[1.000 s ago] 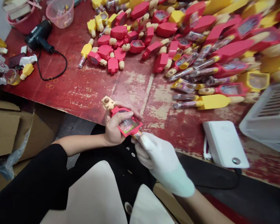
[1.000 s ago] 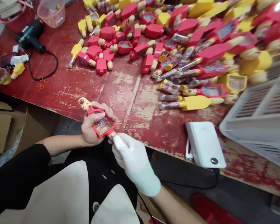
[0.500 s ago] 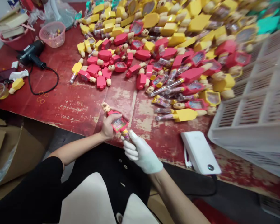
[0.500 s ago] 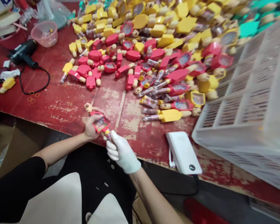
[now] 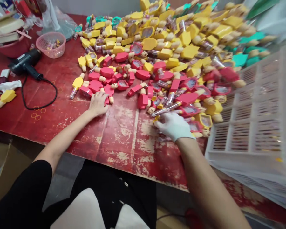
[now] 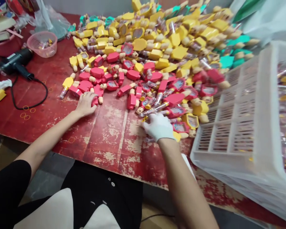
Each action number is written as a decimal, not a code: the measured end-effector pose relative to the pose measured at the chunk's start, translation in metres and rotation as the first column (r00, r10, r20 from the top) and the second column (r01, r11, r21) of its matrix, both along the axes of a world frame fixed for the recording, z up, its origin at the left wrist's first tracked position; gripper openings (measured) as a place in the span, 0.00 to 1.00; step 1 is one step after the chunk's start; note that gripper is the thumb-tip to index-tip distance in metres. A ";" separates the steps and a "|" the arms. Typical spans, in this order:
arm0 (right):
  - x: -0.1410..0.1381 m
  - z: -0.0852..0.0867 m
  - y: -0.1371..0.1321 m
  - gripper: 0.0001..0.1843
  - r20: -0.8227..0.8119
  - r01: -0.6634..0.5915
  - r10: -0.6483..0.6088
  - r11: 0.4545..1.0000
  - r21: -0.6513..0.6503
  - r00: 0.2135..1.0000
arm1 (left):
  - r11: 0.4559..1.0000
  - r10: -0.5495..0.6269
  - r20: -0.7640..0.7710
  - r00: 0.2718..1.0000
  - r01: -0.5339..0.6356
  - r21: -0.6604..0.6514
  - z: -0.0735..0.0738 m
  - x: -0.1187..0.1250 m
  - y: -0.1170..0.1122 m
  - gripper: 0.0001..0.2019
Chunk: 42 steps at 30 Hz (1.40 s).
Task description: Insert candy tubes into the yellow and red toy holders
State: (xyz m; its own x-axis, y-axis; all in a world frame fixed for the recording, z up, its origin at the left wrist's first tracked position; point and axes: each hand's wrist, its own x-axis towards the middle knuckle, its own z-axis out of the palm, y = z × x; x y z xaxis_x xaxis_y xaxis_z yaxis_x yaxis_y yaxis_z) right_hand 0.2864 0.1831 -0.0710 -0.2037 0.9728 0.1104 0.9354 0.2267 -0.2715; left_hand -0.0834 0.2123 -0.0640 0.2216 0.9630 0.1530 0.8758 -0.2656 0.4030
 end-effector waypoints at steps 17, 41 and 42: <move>-0.048 0.021 -0.090 0.20 -0.542 0.198 -0.231 0.973 -0.119 0.808 | 0.966 -0.202 0.311 0.929 0.241 -0.093 -0.008 0.029 -0.054 0.20; -0.001 0.039 -0.155 0.18 -0.342 -0.466 0.475 0.878 0.114 0.811 | 0.680 0.345 0.781 0.521 0.435 -0.591 0.031 0.121 -0.202 0.22; -0.001 0.043 -0.156 0.18 -0.253 -0.536 0.548 0.835 0.121 0.797 | 0.646 0.304 0.762 0.572 0.464 -0.606 0.034 0.118 -0.203 0.21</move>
